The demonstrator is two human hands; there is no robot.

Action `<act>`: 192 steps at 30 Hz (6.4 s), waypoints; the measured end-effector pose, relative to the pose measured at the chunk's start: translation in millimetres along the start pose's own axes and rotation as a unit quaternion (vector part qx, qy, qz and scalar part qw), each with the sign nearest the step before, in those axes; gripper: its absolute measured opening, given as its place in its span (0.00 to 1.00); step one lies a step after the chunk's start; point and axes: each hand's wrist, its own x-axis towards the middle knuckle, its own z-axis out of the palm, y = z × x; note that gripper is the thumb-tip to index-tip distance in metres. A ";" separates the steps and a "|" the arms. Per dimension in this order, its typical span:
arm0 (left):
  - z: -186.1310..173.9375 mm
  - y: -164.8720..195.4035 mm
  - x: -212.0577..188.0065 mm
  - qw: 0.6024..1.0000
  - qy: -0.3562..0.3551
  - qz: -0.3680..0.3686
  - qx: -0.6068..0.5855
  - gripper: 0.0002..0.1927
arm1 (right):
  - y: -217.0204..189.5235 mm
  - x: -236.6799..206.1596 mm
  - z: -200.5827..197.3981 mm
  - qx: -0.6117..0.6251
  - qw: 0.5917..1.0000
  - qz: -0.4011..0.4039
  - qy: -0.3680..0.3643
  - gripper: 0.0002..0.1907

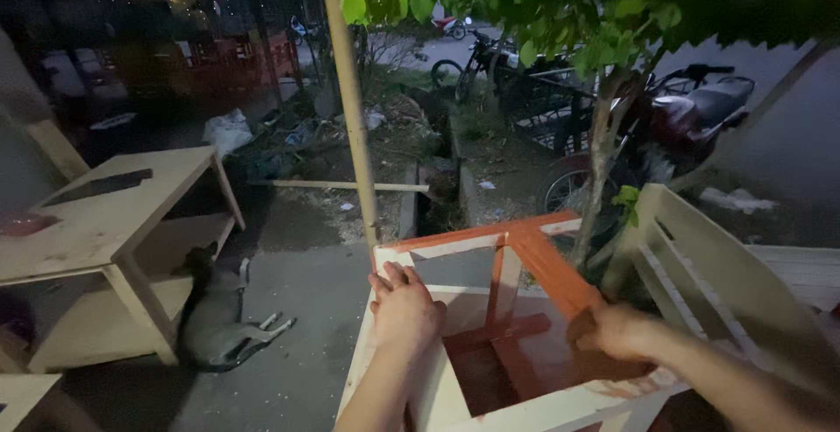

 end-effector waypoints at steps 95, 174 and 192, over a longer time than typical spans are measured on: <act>-9.3 78.8 25.0 0.927 -0.185 0.121 -0.304 0.28 | -38.1 -106.6 -143.6 0.827 0.421 -0.373 -0.009 0.36; -62.2 -83.5 -87.0 0.993 -0.040 -0.106 0.015 0.51 | -277.9 -56.2 -74.9 -0.239 0.870 -0.392 0.181 0.30; -60.0 -84.9 -93.4 0.997 -0.017 -0.078 -0.010 0.54 | -230.2 -30.5 -105.1 -0.335 0.918 -0.178 0.117 0.36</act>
